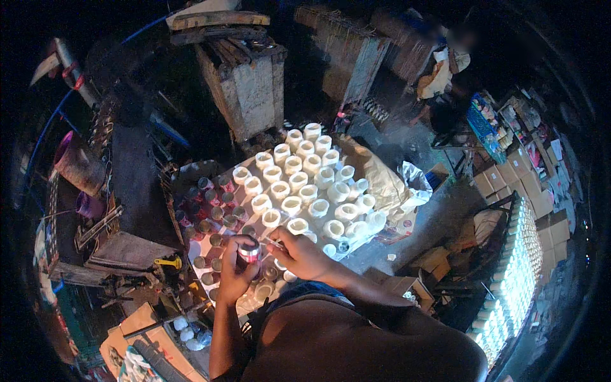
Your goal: The person repeatedly picks up small white cylindrical containers, inserts a wick into each, and places them on a table alongside other similar containers. The process is performed one at a time in a repetitive sequence.
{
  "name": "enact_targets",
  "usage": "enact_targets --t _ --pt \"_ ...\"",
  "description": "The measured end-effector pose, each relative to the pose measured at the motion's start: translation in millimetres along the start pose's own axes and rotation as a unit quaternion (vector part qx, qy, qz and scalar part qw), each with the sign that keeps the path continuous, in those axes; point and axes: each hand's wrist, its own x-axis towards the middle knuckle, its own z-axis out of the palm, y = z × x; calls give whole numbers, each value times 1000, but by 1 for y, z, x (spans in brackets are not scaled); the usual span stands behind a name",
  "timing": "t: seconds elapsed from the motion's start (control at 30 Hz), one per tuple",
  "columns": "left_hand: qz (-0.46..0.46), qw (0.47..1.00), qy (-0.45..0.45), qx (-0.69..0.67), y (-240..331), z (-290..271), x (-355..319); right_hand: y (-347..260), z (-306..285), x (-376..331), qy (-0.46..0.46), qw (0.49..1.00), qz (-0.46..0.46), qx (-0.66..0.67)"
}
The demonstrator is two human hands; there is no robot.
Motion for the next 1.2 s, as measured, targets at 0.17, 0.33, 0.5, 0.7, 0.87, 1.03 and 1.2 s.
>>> enact_targets --t 0.17,0.33,0.5,0.7,0.87,1.03,1.2 --pt "45 993 35 100 17 12 9 -2 0 0 -56 998 6 -2" --pt "36 995 21 92 0 4 6 4 10 -3 -53 999 -3 -8" --pt "41 994 10 105 13 5 4 14 19 -6 -46 998 -6 -31" --pt "79 982 4 170 8 -4 3 -6 0 -5 -91 996 2 -18" --pt "75 987 -5 141 14 -22 6 11 -9 -8 -94 995 -16 -13" --pt "31 986 79 141 21 -73 2 13 -49 -5 -5 999 48 -24" --pt "72 981 3 179 35 -47 7 9 -27 4 96 992 -62 -62"
